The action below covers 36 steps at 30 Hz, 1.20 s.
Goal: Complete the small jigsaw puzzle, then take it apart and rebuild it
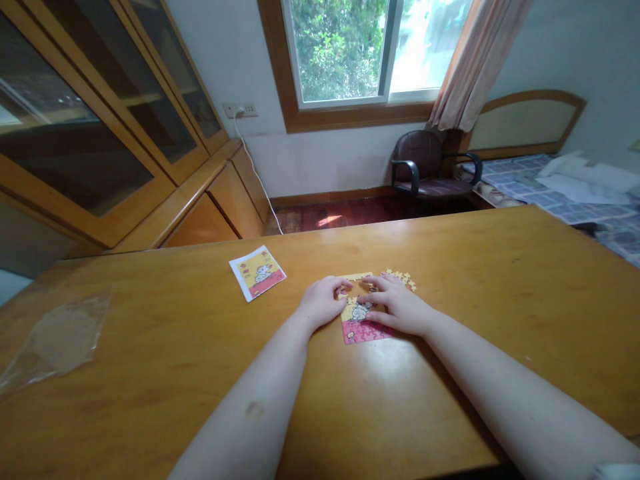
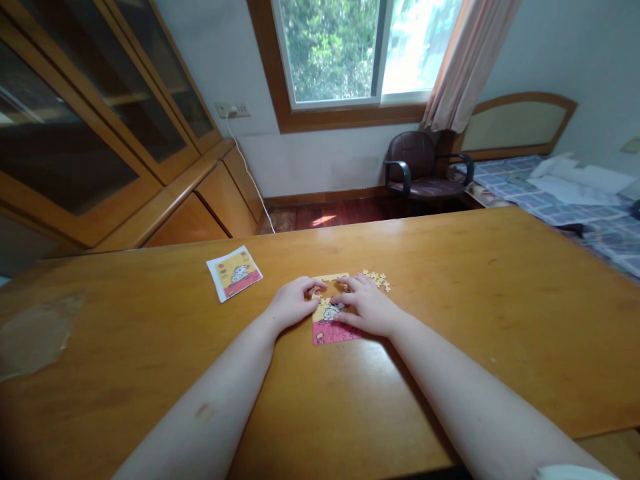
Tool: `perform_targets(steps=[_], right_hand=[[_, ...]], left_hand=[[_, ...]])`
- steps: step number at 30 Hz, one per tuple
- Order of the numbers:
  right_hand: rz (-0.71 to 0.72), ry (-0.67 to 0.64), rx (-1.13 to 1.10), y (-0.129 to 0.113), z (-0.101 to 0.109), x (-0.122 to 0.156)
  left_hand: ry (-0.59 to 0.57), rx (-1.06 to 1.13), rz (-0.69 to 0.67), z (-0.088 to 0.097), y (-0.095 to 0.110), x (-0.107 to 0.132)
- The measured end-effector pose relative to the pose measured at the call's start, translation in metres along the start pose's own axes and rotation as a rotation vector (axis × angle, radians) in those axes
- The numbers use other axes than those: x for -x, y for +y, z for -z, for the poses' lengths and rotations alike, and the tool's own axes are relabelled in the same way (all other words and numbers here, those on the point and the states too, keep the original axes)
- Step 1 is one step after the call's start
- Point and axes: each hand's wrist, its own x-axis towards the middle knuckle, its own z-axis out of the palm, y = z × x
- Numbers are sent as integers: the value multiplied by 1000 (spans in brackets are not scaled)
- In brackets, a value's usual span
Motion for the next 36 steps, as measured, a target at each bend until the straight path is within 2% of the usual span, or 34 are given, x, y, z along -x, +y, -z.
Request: perform_targets(steps=[10, 32, 36], right_hand=[[10, 0, 3, -2, 1, -1], [-32, -83, 24, -5, -1, 1], [-23, -46, 54, -6, 2, 0]], left_hand=[[9, -6, 20, -2, -1, -1], [-14, -9, 24, 0, 2, 0], [-8, -10, 13, 0, 2, 0]])
